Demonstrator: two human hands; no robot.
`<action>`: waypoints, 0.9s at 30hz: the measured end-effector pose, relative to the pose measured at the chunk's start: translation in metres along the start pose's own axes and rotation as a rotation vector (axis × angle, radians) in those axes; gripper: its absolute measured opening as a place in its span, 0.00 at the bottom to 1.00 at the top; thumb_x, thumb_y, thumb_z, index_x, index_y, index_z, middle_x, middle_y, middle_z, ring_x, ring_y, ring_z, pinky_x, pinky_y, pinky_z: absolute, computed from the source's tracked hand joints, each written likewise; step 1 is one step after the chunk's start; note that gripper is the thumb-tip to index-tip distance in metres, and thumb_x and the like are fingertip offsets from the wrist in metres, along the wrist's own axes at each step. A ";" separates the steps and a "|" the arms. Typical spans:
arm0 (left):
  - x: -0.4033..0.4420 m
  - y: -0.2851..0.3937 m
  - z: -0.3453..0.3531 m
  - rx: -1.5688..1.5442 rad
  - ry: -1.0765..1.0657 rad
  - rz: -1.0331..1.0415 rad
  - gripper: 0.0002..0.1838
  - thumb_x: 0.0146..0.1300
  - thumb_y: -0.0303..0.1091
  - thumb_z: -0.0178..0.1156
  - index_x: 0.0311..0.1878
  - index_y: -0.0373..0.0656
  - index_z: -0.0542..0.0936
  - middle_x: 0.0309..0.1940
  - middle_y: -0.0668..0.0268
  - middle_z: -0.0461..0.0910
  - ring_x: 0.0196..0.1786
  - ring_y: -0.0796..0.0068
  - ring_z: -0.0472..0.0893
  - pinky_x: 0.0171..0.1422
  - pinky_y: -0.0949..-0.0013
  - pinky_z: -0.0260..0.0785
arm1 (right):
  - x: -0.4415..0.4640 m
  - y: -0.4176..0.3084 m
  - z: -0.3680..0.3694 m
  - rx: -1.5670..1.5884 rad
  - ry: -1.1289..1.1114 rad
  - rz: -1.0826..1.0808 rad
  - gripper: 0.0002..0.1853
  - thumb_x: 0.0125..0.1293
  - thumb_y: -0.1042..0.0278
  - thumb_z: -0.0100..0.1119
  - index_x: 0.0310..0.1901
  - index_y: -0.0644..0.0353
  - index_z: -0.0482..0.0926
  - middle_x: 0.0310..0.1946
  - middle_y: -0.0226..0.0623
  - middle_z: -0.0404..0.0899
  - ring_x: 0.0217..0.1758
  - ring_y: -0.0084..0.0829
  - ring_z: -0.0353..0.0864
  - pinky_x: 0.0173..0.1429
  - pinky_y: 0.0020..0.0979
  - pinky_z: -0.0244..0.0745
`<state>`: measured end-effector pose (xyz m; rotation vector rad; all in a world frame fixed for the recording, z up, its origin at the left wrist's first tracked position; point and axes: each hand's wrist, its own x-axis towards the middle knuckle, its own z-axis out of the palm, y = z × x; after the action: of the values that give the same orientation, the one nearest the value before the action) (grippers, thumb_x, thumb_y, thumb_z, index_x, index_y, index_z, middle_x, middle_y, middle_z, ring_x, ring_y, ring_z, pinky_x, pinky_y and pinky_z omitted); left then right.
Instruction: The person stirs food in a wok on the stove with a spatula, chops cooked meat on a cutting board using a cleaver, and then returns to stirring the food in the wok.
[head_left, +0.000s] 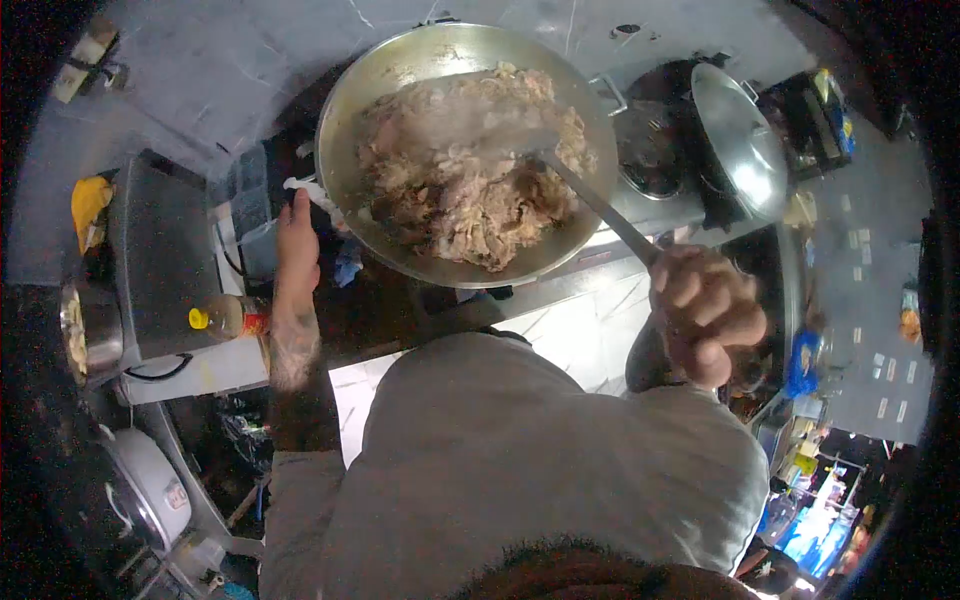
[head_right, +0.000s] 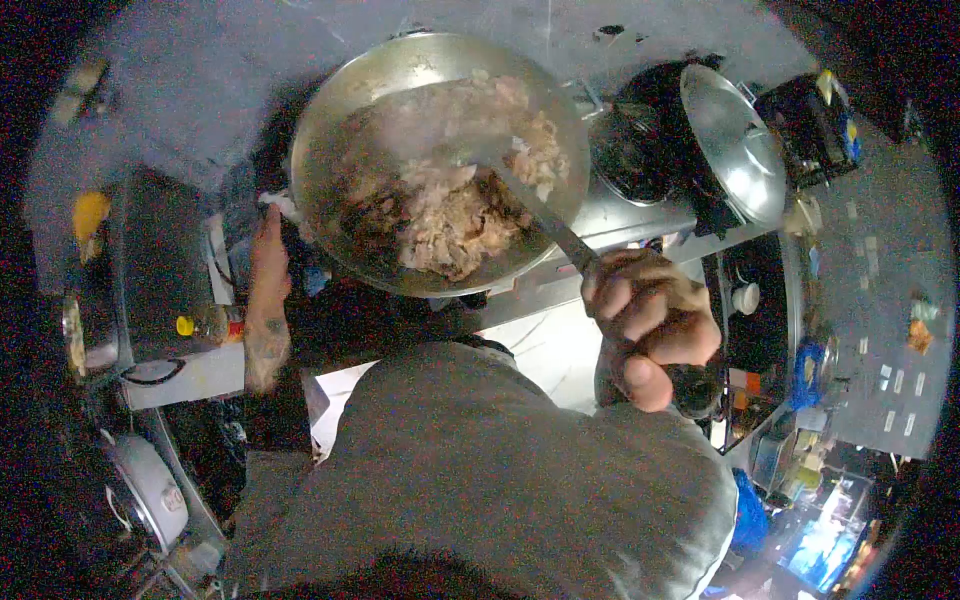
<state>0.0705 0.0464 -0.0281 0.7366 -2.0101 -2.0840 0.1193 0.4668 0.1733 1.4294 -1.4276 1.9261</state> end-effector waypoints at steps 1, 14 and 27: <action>0.002 0.000 -0.002 0.031 -0.013 -0.038 0.35 0.70 0.59 0.51 0.67 0.38 0.69 0.65 0.58 0.71 0.65 0.62 0.70 0.72 0.60 0.56 | -0.006 0.002 0.003 0.094 0.066 -0.001 0.13 0.57 0.67 0.65 0.25 0.56 0.68 0.23 0.30 0.72 0.29 0.34 0.75 0.39 0.39 0.77; 0.032 -0.023 -0.019 0.051 -0.064 -0.065 0.23 0.73 0.53 0.51 0.56 0.44 0.77 0.44 0.67 0.82 0.42 0.69 0.82 0.47 0.63 0.74 | 0.009 0.070 -0.002 0.160 0.595 0.203 0.09 0.56 0.79 0.53 0.23 0.58 0.66 0.22 0.33 0.68 0.26 0.31 0.68 0.32 0.37 0.66; 0.031 -0.001 -0.010 0.116 -0.060 -0.171 0.38 0.69 0.62 0.50 0.64 0.33 0.70 0.60 0.53 0.75 0.61 0.59 0.73 0.61 0.61 0.65 | -0.005 0.155 -0.010 -0.273 -0.241 0.368 0.10 0.49 0.72 0.60 0.24 0.61 0.67 0.22 0.34 0.66 0.26 0.31 0.66 0.33 0.31 0.63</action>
<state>0.0488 0.0240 -0.0362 0.9065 -2.1869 -2.1178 0.0007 0.4099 0.0897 1.3785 -2.1012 1.7035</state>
